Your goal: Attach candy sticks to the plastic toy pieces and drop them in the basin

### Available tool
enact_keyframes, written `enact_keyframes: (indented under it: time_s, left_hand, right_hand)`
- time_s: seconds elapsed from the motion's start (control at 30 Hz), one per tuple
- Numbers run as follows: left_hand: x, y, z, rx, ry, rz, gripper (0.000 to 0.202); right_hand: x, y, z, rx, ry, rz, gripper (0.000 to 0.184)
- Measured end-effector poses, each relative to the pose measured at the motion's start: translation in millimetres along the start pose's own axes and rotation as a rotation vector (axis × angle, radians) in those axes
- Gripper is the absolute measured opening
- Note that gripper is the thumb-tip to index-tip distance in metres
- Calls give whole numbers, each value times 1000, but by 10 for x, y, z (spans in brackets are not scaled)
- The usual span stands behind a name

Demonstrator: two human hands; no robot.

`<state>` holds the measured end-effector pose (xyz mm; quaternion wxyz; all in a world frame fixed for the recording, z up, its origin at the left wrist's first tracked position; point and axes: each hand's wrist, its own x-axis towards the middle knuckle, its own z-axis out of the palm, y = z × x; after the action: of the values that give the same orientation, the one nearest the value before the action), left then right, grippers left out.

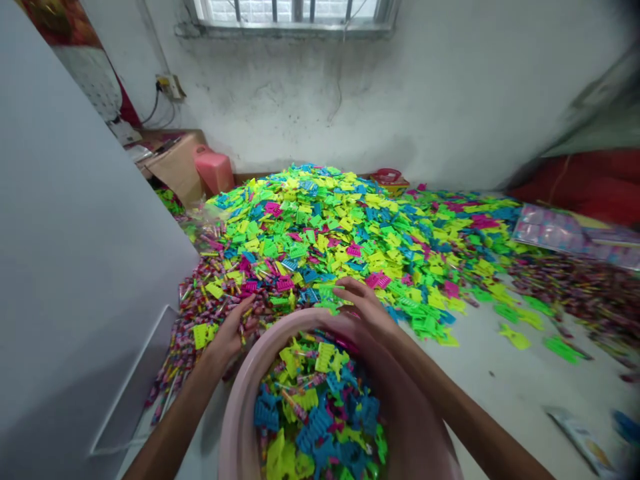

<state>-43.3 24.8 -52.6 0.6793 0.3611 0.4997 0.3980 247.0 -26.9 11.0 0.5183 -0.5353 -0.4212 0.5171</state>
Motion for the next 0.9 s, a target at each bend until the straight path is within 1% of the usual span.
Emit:
enact_keyframes:
  time_s: [0.07,0.13,0.23,0.3,0.43,0.5,0.57,0.6,0.67,0.7,0.73,0.8,0.83,0.9]
  left_hand:
    - [-28,21,15,-26,-43,-63,47]
    - [-62,27,32,-43,-53,-96,47]
    - [-141,58,71,-53,-23,-73,40]
    - [-219,117,117,-46,2,-27,37]
    - [-459,310,291,-16,4,54,40]
    - [-637,421,426,23,-41,83,39]
    - [-844,525,578,100,-142,131,39]
    - [-947,570,653,145,-204,156,38]
    - [-1132,636,782,202,-302,191,34]
    - [-1205,657,832,216,-334,207,31]
    - [-1263,669,873,228,-353,228,28]
    - [-1335,675,929,258,-368,290,23]
    - [-1353,673,950,278,-369,324,21]
    - [-1370,670,984,315,-359,375,22]
  right_hand:
    - [-81,-2,58,60,40,52,40]
    - [-151,4,109,118,67,105,41]
    - [-254,-26,167,185,66,179,42]
    - [-331,-85,195,241,-17,223,38]
    - [-496,-228,224,389,-288,310,26]
    - [-582,-280,221,439,-390,321,32]
    - [-671,-330,214,426,-467,312,39]
    - [-716,-364,210,386,-465,302,38]
    - [-802,-460,205,237,-406,253,31]
    - [-841,-521,203,145,-377,199,27]
    - [-877,-586,201,57,-367,125,24]
    - [-935,-701,191,-74,-413,-9,21]
    - [-958,-741,184,-104,-437,-38,21]
    - [-995,-771,165,-101,-431,-26,26]
